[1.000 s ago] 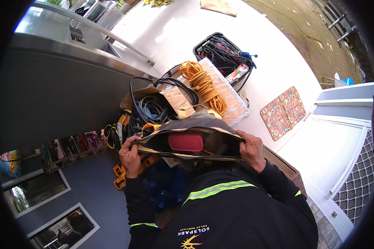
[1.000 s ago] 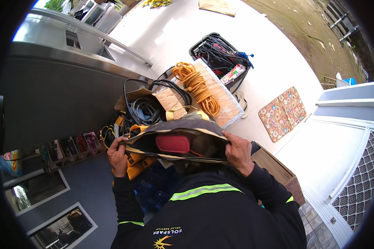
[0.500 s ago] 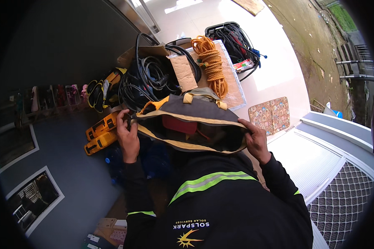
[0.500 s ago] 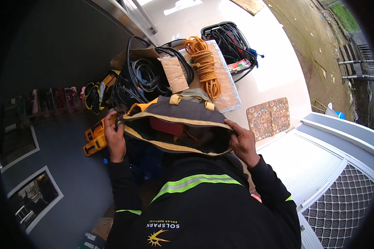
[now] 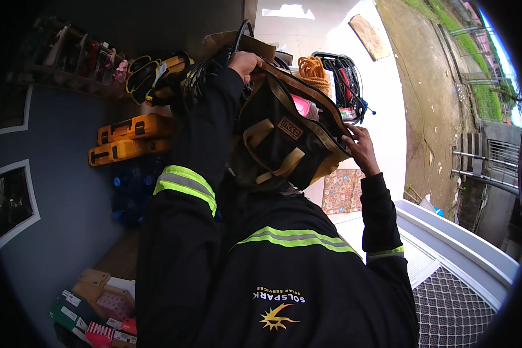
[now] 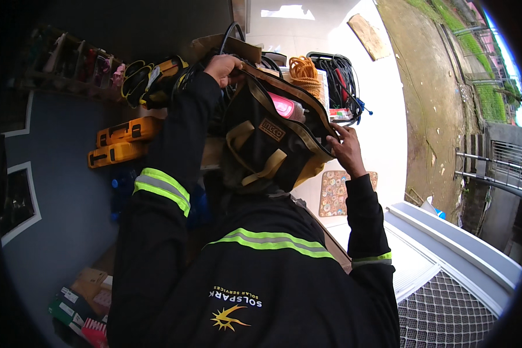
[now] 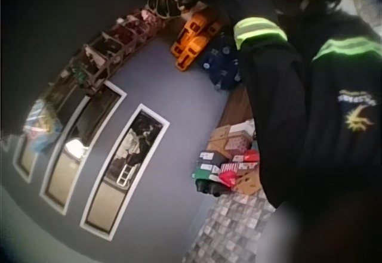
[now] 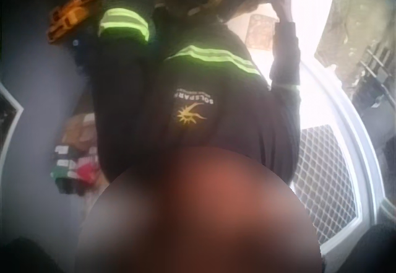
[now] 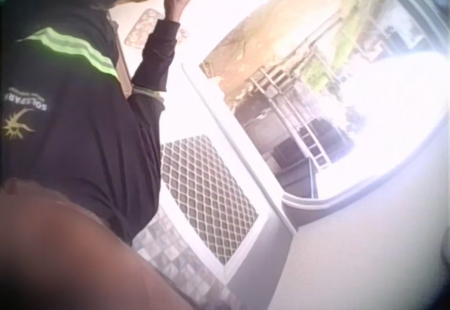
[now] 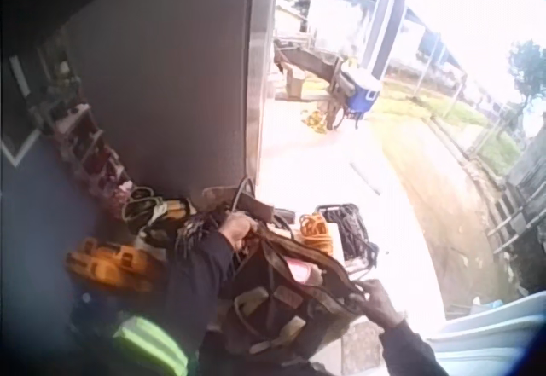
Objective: The person opens a yellow and black tool bag, removes a small plastic container, and places it into a yellow hard case. They then close the bag and pick up the hard case.
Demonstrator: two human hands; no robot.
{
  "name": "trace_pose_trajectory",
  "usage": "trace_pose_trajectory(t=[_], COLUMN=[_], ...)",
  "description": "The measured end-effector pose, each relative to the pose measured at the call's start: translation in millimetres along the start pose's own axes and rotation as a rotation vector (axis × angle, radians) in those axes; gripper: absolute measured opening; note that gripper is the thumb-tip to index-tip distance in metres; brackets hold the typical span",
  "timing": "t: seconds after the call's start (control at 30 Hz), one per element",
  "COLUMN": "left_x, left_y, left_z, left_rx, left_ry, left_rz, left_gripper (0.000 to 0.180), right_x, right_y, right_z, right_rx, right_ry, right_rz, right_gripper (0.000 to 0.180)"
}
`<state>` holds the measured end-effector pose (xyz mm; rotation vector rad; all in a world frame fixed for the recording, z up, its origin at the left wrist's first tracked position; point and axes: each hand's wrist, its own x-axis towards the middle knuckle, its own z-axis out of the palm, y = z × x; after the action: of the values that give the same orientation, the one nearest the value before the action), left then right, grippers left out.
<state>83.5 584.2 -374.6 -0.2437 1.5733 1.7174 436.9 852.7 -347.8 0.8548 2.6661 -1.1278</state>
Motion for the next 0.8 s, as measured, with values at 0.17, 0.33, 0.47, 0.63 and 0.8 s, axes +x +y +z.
trace_pose_trajectory(t=[0.17, 0.33, 0.47, 0.63, 0.8], left_x=[-16, -47, -90, -133, -189], left_y=[-13, -26, -42, -64, -60], left_z=[-11, -27, -42, -72, -91], left_rx=[0.063, 0.262, 0.301, 0.228, 0.020], left_ry=[0.055, -0.039, -0.014, -0.151, -0.148], left_rz=[0.084, 0.308, 0.277, 0.416, 0.502], left_gripper=[0.023, 0.034, 0.028, 0.035, 0.052], right_x=[2, 9, 8, -35, -96], right_y=[-40, -64, -59, -55, -102], right_z=[4, 16, 21, 14, 1], right_rx=[0.054, -0.667, -0.568, -0.469, -0.344], right_ry=[-0.159, -0.408, -0.314, -0.290, -0.022], right_rz=[-0.146, -0.183, -0.226, -0.443, -0.647], right_gripper=[0.067, 0.099, 0.049, 0.029, 0.021])
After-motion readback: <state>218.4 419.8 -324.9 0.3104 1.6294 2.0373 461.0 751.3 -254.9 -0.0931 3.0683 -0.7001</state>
